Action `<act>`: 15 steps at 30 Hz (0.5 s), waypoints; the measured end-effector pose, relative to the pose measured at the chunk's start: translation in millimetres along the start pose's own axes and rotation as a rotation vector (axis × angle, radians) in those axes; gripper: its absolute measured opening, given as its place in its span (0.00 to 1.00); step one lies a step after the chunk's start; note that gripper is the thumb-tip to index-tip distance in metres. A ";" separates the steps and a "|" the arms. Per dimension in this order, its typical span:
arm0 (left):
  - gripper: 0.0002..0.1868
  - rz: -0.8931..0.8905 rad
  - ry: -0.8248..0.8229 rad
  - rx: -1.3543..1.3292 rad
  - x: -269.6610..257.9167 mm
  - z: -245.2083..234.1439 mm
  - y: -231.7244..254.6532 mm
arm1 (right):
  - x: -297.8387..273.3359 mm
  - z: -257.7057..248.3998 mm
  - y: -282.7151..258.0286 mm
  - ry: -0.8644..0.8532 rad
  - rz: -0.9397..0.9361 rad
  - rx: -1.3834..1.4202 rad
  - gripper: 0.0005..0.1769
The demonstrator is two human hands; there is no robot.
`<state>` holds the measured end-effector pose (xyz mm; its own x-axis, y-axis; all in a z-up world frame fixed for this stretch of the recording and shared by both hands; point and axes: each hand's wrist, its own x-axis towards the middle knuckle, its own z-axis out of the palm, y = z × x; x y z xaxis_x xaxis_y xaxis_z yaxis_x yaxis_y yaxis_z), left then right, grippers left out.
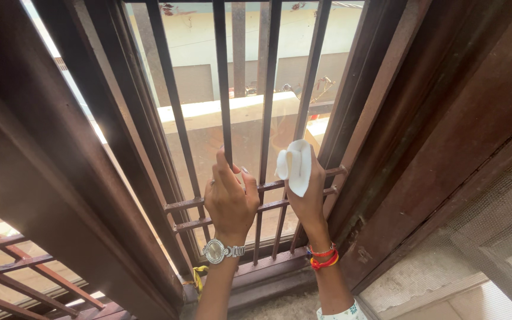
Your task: The person wipes a metal security window with a white cloth, moving the cloth up and down along the vertical bars and across the horizontal frame. The person uses both hands to hold and maneuver the cloth while cleaning the surface.
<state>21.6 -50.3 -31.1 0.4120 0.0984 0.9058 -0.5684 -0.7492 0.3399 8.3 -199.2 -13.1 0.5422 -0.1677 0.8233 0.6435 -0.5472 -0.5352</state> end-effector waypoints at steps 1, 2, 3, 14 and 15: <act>0.35 -0.004 -0.003 0.004 -0.1 -0.1 0.1 | -0.1 -0.4 -0.4 -0.002 -0.002 0.000 0.21; 0.35 -0.007 -0.006 0.007 -0.2 -0.4 0.3 | -0.3 -0.5 -0.7 -0.002 -0.007 -0.002 0.21; 0.35 -0.011 -0.009 0.011 0.0 -0.7 0.4 | -0.4 -0.4 -0.9 -0.002 -0.013 -0.004 0.21; 0.35 0.009 0.028 0.004 0.5 2.3 0.1 | -3.8 4.3 -8.0 0.153 -0.094 -0.037 0.23; 0.35 0.008 0.029 0.013 -0.6 1.9 -0.5 | -4.4 4.9 -14.8 0.210 -0.129 -0.023 0.21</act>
<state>23.0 -51.3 -32.3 0.3863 0.1108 0.9157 -0.5622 -0.7588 0.3290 -1.0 -186.3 -9.8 0.3307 -0.2610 0.9069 0.6864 -0.5930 -0.4210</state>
